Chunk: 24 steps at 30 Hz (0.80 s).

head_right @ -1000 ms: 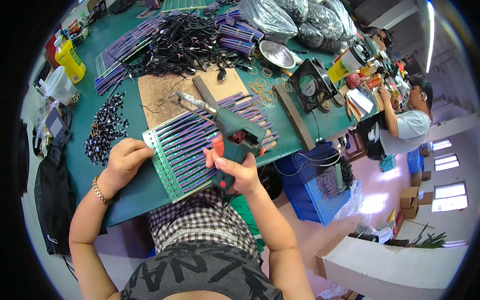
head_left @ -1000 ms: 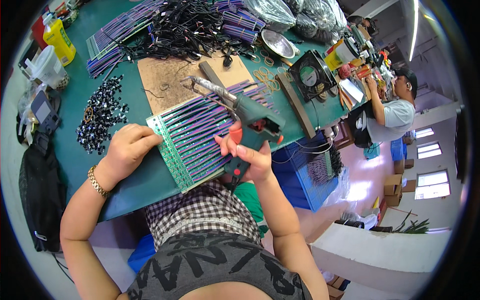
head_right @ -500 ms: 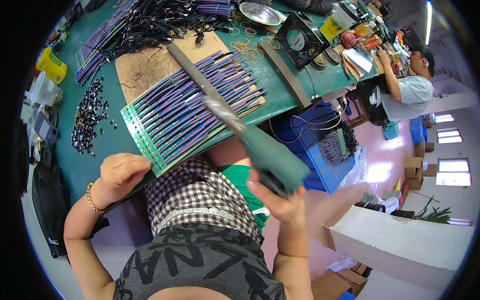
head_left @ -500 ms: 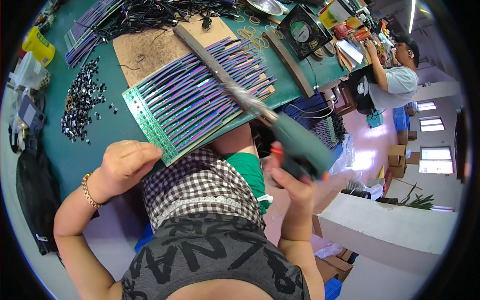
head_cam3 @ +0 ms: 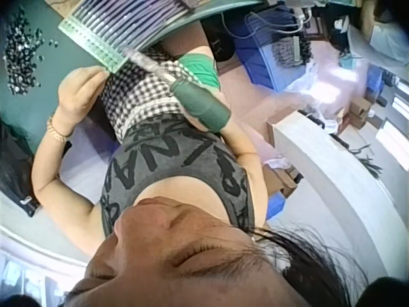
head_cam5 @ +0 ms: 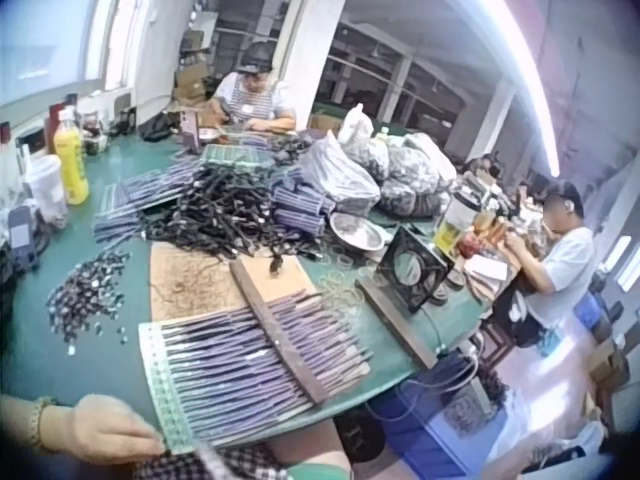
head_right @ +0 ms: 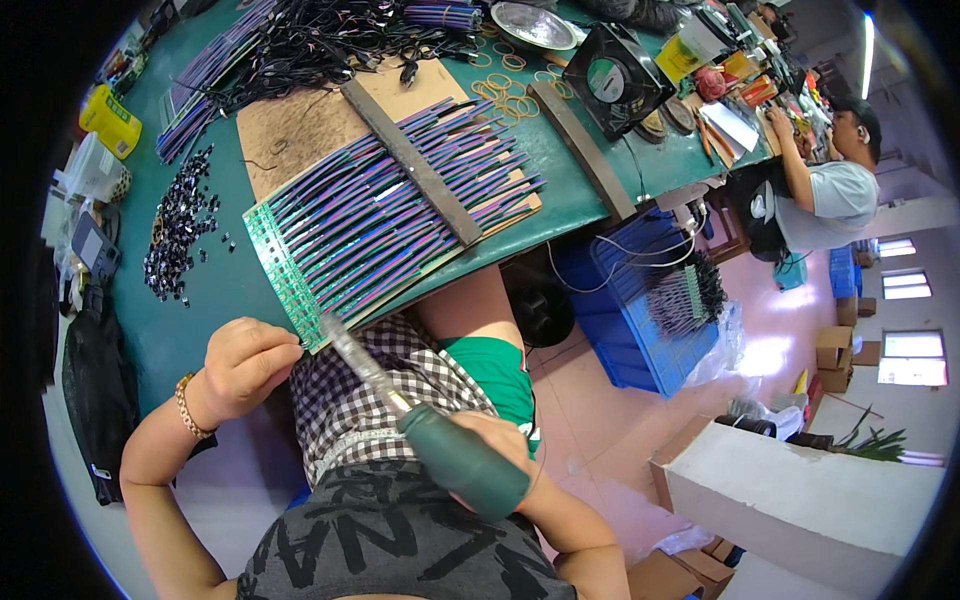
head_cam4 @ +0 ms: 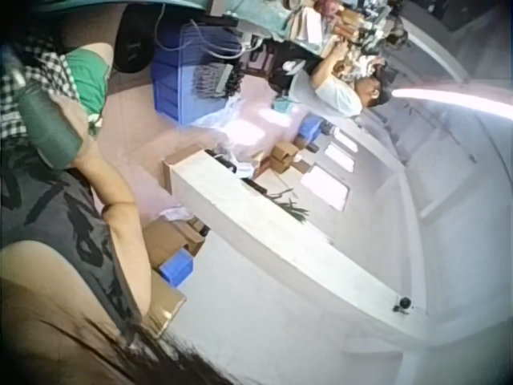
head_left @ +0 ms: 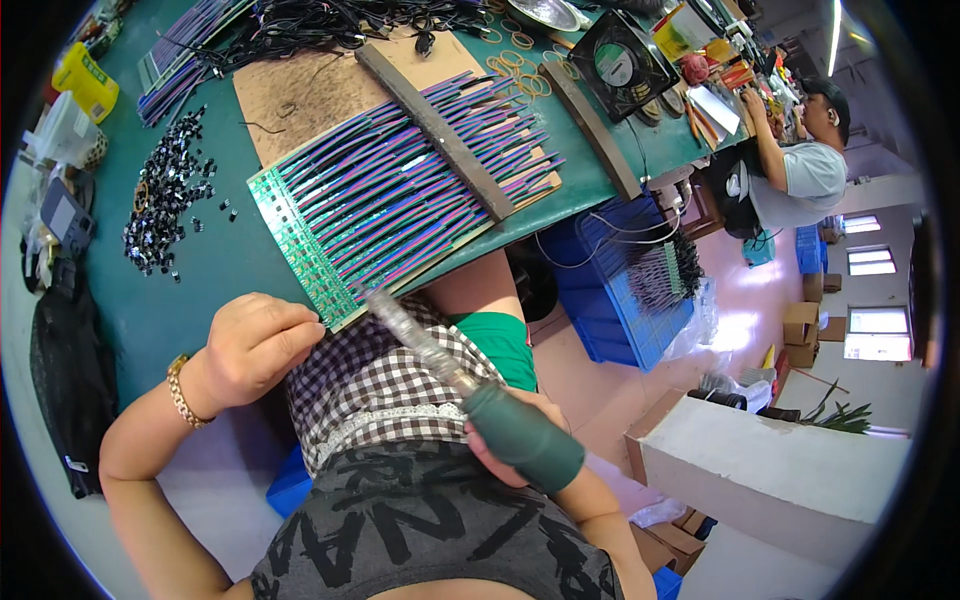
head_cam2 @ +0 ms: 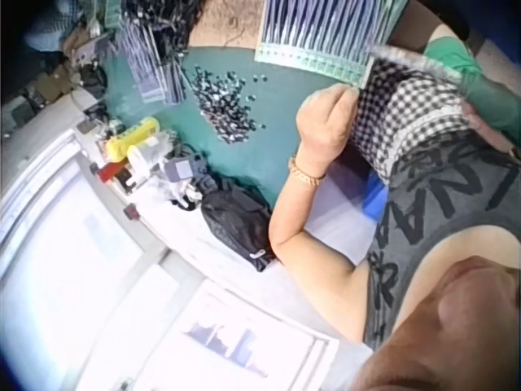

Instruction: The person solders ribbon cable connections onto circuit boards using a soldering gun, removes the completed board array, places a new array onto the workbench, and solders along the connection points with the soldering gun.

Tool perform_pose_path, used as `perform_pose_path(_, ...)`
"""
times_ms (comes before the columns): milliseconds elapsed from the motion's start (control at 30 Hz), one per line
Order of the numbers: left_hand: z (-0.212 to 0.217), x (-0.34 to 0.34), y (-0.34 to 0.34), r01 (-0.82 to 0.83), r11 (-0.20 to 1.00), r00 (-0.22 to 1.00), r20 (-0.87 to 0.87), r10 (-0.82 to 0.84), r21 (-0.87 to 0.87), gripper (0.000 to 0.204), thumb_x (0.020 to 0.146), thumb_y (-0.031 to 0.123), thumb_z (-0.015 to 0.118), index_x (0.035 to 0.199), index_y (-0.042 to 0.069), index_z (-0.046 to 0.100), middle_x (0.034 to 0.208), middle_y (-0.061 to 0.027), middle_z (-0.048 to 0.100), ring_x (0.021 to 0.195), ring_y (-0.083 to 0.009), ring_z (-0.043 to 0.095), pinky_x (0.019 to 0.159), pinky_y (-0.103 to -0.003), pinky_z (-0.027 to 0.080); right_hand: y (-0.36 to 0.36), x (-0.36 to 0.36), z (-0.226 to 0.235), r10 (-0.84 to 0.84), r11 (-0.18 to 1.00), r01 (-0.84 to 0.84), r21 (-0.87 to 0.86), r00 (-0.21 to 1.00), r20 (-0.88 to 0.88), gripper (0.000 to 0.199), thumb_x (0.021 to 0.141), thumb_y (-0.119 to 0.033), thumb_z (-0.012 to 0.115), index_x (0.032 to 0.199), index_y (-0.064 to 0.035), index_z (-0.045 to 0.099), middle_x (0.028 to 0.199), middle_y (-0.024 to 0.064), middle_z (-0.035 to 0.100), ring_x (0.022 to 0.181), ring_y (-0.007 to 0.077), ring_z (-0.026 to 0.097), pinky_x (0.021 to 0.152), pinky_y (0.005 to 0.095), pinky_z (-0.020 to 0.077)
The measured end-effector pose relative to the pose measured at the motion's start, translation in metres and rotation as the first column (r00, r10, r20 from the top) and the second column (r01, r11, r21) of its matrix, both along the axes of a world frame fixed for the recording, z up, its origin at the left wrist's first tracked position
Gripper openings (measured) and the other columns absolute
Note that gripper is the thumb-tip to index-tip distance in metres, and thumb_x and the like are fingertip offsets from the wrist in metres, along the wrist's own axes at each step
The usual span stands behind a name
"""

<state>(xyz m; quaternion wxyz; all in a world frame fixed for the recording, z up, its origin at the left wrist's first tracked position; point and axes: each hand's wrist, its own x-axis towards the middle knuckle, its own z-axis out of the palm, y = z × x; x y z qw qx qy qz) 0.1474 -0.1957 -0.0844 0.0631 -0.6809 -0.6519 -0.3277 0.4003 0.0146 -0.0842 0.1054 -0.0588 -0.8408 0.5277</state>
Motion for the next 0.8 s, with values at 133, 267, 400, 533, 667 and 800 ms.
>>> perform_pose_path(133,0.002,0.004,0.003,-0.028,1.000,0.998,-0.055,0.028,0.006,0.020,0.072,0.007,0.071,0.090,0.001,0.065,0.085,-0.0108,0.065,0.067,-0.0222,0.063,0.054,-0.032,0.047,-0.009,-0.014,-0.001,0.128,0.978,-0.151,0.142,0.979,0.160,0.010,0.079,-0.005,0.065,0.089,-0.0043,0.062,0.076,0.0044,0.063,0.070,0.0183,0.063,0.065,0.0314,0.0496)
perform_pose_path(267,0.002,0.007,0.003,-0.056,0.998,0.990,-0.131,0.057,0.006,0.021,0.070,0.006,0.071,0.088,0.000,0.064,0.084,-0.0108,0.065,0.067,-0.0221,0.063,0.055,-0.032,0.046,-0.018,0.004,-0.026,0.110,0.941,-0.090,-0.325,0.993,0.044,0.007,0.084,-0.005,0.060,0.090,-0.0045,0.057,0.076,0.0015,0.057,0.069,0.0137,0.055,0.065,0.0280,0.0444)
perform_pose_path(400,0.001,0.011,0.002,-0.094,0.996,0.986,-0.136,0.093,0.000,0.022,0.069,0.003,0.072,0.089,-0.001,0.062,0.084,-0.0111,0.065,0.068,-0.0227,0.063,0.055,-0.032,0.047,-0.017,0.011,-0.029,0.131,0.955,-0.113,-0.274,0.990,0.047,0.009,0.084,-0.004,0.060,0.093,-0.0047,0.057,0.079,0.0013,0.056,0.070,0.0131,0.053,0.065,0.0278,0.0439)
perform_pose_path(533,0.002,0.012,0.004,-0.095,0.995,0.983,-0.161,0.093,-0.007,0.023,0.070,0.002,0.072,0.090,-0.002,0.062,0.085,-0.0119,0.064,0.068,-0.0232,0.063,0.056,-0.032,0.048,-0.022,0.016,-0.037,0.110,0.987,-0.106,-0.119,0.993,0.031,0.018,0.084,-0.007,0.063,0.102,-0.0033,0.060,0.083,0.0020,0.058,0.077,0.0144,0.057,0.072,0.0284,0.0471)
perform_pose_path(667,-0.002,0.013,-0.001,-0.105,0.995,0.981,-0.163,0.104,0.002,0.023,0.070,0.000,0.071,0.091,-0.002,0.061,0.085,-0.0123,0.064,0.068,-0.0236,0.063,0.057,-0.033,0.050,-0.025,0.022,-0.039,0.169,0.936,-0.103,-0.336,0.970,0.174,0.029,0.085,-0.007,0.062,0.112,-0.0019,0.058,0.090,0.0033,0.059,0.085,0.0144,0.058,0.080,0.0277,0.0468)
perform_pose_path(800,0.000,0.018,0.001,-0.145,0.989,0.967,-0.216,0.138,-0.014,0.023,0.070,0.000,0.071,0.092,0.000,0.062,0.086,-0.0109,0.064,0.068,-0.0227,0.063,0.071,-0.037,0.053,-0.026,0.022,-0.056,0.090,0.996,-0.090,-0.029,0.996,0.012,0.030,0.079,-0.007,0.067,0.107,-0.0007,0.061,0.093,0.0083,0.063,0.081,0.0201,0.062,0.074,0.0285,0.0509)
